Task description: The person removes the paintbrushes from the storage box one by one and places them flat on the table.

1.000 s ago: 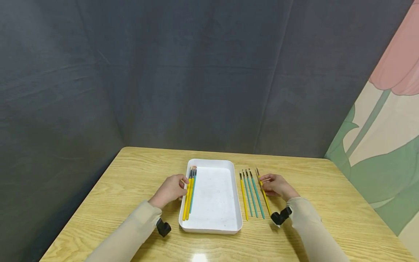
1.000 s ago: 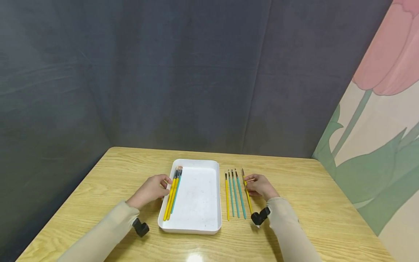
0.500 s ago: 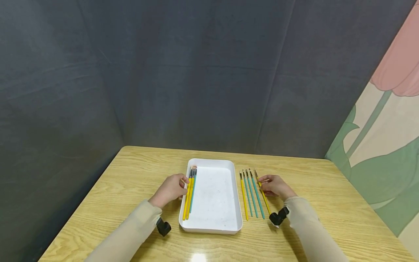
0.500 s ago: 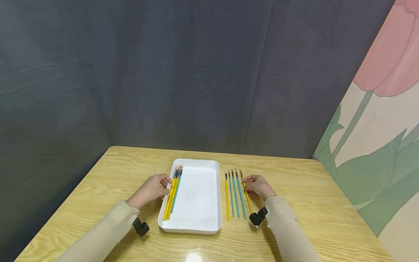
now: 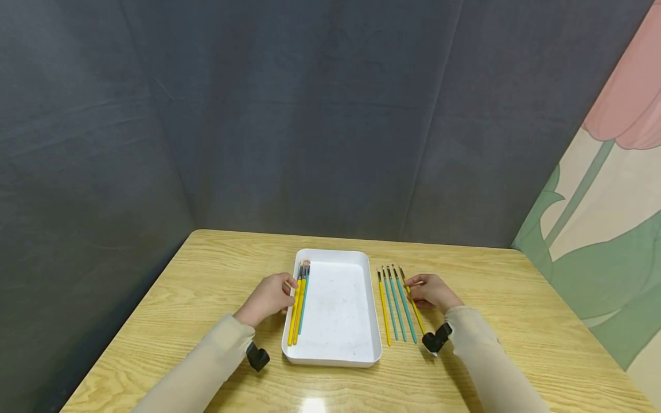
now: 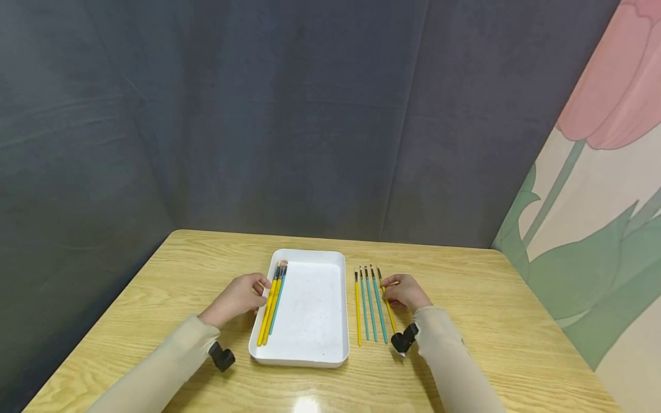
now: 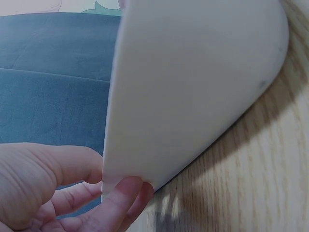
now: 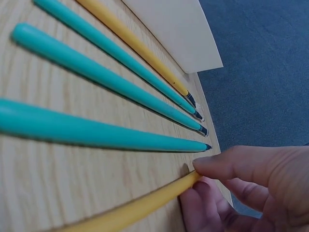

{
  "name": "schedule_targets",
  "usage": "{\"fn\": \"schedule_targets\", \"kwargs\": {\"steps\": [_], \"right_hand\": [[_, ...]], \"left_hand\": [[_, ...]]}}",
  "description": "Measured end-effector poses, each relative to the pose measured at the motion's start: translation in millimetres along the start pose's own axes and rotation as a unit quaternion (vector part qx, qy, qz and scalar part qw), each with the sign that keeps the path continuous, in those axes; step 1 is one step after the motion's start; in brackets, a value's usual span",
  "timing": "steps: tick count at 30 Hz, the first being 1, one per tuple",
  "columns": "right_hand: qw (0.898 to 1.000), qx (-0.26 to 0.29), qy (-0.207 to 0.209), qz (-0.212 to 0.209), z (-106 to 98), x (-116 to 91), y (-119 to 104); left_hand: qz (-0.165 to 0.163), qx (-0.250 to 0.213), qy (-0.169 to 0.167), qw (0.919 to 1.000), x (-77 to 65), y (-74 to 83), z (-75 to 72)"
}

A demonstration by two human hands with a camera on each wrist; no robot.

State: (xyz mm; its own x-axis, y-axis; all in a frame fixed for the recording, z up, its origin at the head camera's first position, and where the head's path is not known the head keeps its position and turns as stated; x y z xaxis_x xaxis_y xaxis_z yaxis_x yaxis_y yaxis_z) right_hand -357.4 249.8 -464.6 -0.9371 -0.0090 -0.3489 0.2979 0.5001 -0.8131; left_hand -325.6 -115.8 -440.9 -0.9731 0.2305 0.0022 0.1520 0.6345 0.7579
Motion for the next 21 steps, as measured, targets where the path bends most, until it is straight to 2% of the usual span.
{"fn": "schedule_targets", "kwargs": {"steps": [21], "right_hand": [[1.0, 0.012, 0.0, 0.008, 1.3, 0.7, 2.0]], "left_hand": [[-0.006, -0.004, -0.001, 1.0, 0.1, -1.1, 0.0]]}}
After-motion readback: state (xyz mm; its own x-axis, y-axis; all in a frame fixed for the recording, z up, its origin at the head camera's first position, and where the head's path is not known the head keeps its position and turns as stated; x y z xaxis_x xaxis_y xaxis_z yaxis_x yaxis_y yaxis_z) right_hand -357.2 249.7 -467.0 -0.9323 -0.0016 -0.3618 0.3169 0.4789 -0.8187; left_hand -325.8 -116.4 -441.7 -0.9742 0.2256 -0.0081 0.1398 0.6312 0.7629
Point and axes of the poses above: each hand's wrist, its own x-axis towards the middle knuckle, its own z-axis out of the palm, y = z × x, the point moved 7 cm from there along x, towards the middle knuckle, and after that the axes turned 7 degrees about z, right-handed, at the moved point
